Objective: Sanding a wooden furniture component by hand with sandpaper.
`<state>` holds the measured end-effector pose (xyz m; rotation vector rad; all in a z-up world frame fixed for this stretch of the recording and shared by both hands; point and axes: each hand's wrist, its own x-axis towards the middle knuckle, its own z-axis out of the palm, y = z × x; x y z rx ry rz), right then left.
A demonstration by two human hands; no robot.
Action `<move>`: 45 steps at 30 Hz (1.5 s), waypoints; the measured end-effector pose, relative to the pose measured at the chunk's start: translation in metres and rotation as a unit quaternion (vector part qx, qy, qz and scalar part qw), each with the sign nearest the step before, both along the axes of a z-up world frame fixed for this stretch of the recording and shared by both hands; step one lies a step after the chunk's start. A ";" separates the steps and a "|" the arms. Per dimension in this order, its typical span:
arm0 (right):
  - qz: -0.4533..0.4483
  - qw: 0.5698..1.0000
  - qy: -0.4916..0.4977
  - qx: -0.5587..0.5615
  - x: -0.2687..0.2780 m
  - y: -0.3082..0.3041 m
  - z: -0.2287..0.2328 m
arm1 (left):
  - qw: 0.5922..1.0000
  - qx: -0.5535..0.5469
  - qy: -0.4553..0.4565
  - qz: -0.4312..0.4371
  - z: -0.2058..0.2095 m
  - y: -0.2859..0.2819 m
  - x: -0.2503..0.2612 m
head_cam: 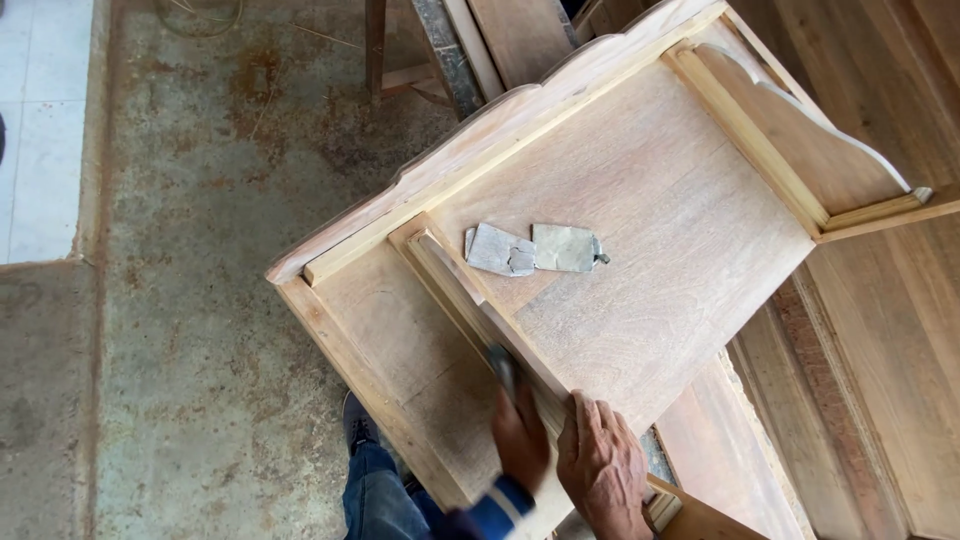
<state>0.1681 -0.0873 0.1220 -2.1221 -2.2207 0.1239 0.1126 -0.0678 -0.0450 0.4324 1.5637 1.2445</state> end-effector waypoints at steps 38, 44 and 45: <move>0.009 0.987 -0.025 0.158 0.180 -0.004 -0.206 | 0.987 0.073 0.140 0.012 0.004 0.138 -0.093; -0.019 0.990 -0.041 0.130 0.153 0.003 -0.205 | 0.986 0.064 0.131 0.083 0.020 0.131 -0.083; -0.014 0.988 -0.033 0.152 0.172 -0.001 -0.230 | 0.991 0.050 0.110 0.059 0.017 0.099 -0.058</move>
